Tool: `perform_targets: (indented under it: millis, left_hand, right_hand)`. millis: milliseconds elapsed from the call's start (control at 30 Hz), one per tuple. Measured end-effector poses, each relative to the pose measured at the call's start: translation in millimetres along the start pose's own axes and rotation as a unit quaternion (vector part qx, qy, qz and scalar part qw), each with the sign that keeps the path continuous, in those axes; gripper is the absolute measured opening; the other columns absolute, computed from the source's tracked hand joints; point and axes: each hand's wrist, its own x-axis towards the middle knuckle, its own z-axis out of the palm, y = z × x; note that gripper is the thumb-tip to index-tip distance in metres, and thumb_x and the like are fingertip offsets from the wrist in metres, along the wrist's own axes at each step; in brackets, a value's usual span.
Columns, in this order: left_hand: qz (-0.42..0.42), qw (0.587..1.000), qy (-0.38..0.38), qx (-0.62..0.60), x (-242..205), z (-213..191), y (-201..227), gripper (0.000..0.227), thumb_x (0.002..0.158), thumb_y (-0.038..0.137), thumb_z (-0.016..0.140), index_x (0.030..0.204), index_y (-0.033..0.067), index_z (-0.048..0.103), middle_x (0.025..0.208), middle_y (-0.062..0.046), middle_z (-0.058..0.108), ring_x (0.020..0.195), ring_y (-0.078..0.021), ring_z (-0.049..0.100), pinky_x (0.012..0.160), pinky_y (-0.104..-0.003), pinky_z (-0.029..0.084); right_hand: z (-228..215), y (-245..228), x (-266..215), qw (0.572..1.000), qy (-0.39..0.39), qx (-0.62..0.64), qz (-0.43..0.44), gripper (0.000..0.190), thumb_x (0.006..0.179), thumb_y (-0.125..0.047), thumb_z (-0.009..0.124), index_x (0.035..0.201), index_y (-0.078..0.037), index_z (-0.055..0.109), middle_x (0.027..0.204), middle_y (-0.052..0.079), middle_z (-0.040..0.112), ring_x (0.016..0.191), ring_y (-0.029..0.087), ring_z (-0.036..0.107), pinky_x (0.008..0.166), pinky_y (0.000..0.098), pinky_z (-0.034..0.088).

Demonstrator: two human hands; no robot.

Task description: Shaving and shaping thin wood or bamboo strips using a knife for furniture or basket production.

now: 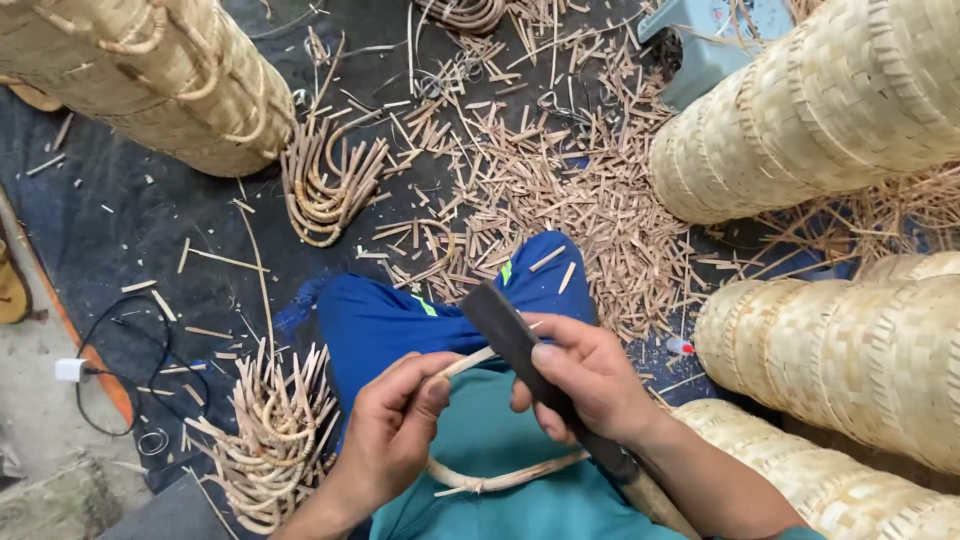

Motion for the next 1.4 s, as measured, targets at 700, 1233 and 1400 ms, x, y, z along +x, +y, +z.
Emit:
perform_targets:
  millis: [700,1233,1400]
  left_hand:
    - [0.013,0.969,0.090,-0.231,34,-5,-59,0.035,0.107,0.015,0.056,0.133,-0.0082,0.059,0.084,-0.002,0.055,0.064,-0.0052,0.046,0.051,-0.023,0.042]
    - [0.348,0.866,0.041,0.358,17,12,14,0.024,0.090,0.012,0.074,0.113,0.0061,0.070,0.087,-0.003,0.063,0.089,-0.0253,0.057,0.079,-0.041,0.041]
    - [0.383,0.832,0.039,0.399,24,11,19,0.022,0.085,0.006,0.072,0.107,0.0082,0.070,0.089,-0.003,0.061,0.088,-0.0259,0.055,0.079,-0.040,0.042]
  right_hand:
    - [-19,17,-8,1.000,0.008,0.001,-0.018,0.037,0.100,-0.021,0.049,0.131,0.000,0.054,0.076,0.021,0.072,0.036,0.014,0.055,0.032,0.0242,0.041]
    - [-12,6,-2,0.999,0.008,0.010,-0.051,0.037,0.099,-0.019,0.049,0.126,0.005,0.051,0.082,0.022,0.073,0.037,0.014,0.055,0.030,0.0243,0.041]
    - [8,13,-4,0.997,-0.041,0.032,0.049,0.043,0.099,-0.020,0.051,0.138,-0.006,0.044,0.076,0.019,0.071,0.038,0.016,0.056,0.031,0.0254,0.041]
